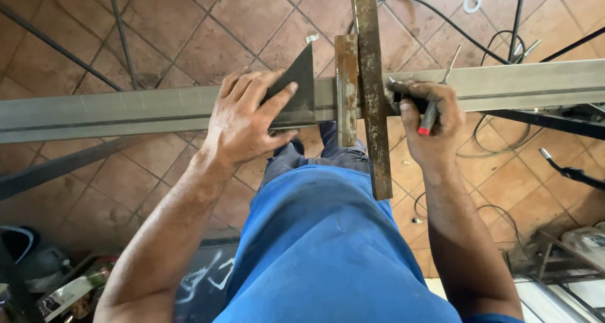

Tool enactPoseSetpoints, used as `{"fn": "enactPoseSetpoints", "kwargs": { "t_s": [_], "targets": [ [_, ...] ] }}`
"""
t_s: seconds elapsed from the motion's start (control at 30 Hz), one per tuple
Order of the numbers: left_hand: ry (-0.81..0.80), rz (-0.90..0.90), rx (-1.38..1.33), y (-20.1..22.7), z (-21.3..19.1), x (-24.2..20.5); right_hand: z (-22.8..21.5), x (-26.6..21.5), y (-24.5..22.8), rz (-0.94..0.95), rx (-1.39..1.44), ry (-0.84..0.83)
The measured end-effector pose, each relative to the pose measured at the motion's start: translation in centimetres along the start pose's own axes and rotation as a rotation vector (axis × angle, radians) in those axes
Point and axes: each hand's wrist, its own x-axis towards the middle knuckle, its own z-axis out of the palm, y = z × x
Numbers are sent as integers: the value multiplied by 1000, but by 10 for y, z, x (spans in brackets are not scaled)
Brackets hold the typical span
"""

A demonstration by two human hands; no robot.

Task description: Marking a metal beam using a square and a scribe for layout

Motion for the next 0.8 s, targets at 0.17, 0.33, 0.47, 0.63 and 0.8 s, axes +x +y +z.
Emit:
{"fn": "enactPoseSetpoints", "kwargs": {
  "t_s": [0.17, 0.33, 0.47, 0.63, 0.8],
  "targets": [
    [16, 2, -11, 3, -4, 3, 0, 3, -5, -3, 16, -5],
    [30, 3, -11, 5, -4, 4, 1, 2, -3, -3, 30, -8],
    [14, 5, -22, 4, -3, 4, 1, 2, -4, -17, -2, -9],
    [6, 10, 18, 9, -9, 11, 1, 4, -19, -52, -227, -53],
    [10, 24, 72, 17, -2, 5, 14, 6, -40, 55, -251, -85]
  ]
}}
